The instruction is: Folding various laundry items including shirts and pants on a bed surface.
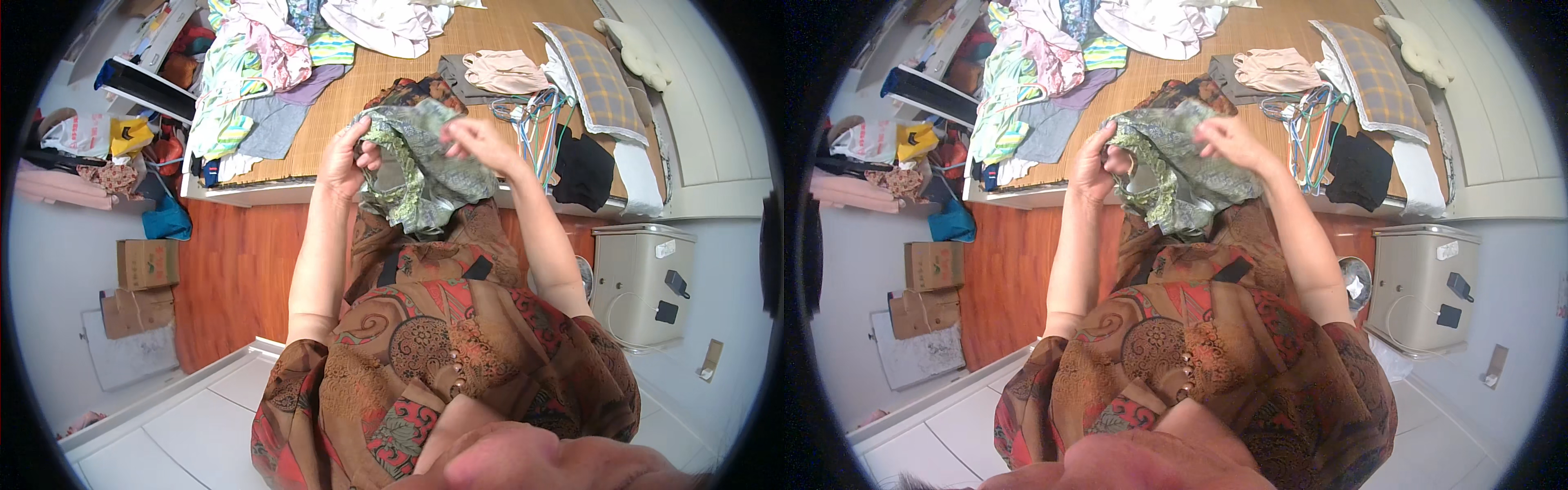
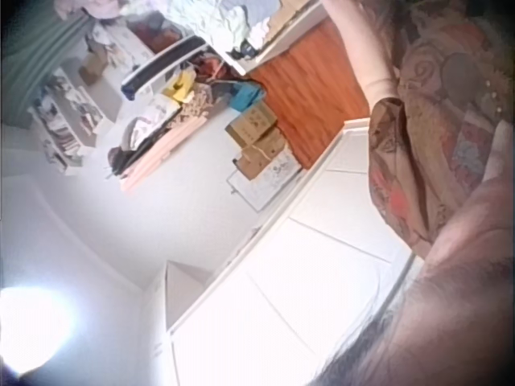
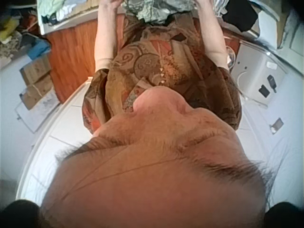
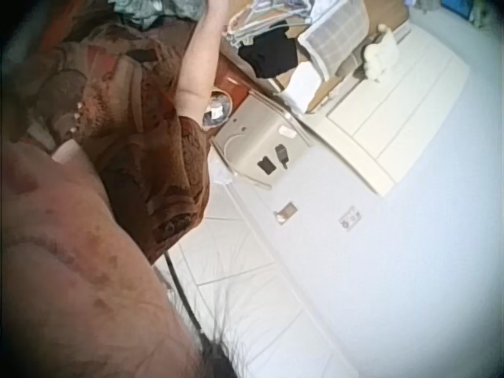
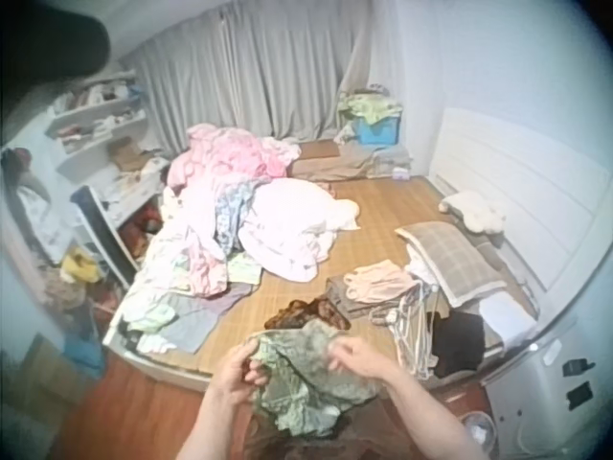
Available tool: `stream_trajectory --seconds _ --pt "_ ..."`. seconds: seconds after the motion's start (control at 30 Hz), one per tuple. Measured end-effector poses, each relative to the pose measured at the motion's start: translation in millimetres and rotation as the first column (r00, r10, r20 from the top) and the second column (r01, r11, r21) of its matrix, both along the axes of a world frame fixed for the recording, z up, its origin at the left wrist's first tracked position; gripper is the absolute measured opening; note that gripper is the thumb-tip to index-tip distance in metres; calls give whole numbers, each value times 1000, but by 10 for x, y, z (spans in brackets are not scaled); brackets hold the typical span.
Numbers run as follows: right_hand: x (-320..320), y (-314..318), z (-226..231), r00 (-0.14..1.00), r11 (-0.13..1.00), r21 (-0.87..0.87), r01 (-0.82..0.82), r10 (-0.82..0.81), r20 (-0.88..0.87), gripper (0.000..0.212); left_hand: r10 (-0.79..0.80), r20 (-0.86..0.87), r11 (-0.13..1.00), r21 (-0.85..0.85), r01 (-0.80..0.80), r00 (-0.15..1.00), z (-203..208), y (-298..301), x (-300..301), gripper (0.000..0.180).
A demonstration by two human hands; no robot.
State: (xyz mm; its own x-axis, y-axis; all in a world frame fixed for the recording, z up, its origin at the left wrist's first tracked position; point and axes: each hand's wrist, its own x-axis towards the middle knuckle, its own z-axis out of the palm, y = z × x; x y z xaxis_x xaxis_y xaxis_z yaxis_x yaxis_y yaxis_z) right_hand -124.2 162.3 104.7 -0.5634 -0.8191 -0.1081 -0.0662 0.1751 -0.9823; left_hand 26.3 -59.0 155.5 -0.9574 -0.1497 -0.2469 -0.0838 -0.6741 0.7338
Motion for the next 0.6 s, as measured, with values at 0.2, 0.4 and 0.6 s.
stream_trajectory --seconds 0.2,0.4,0.6 --pt "474 -284 -208 962 968 -73 -239 226 -155 41 61 27 998 -11 -60 998 -23 69 2 13" --pt "631 -354 -154 942 954 121 -273 291 -169 35 93 -26 996 12 -93 995 58 61 52 15" --pt "347 -140 340 911 915 -403 -7 171 374 16 -18 -87 980 -199 0 996 55 -229 161 13"
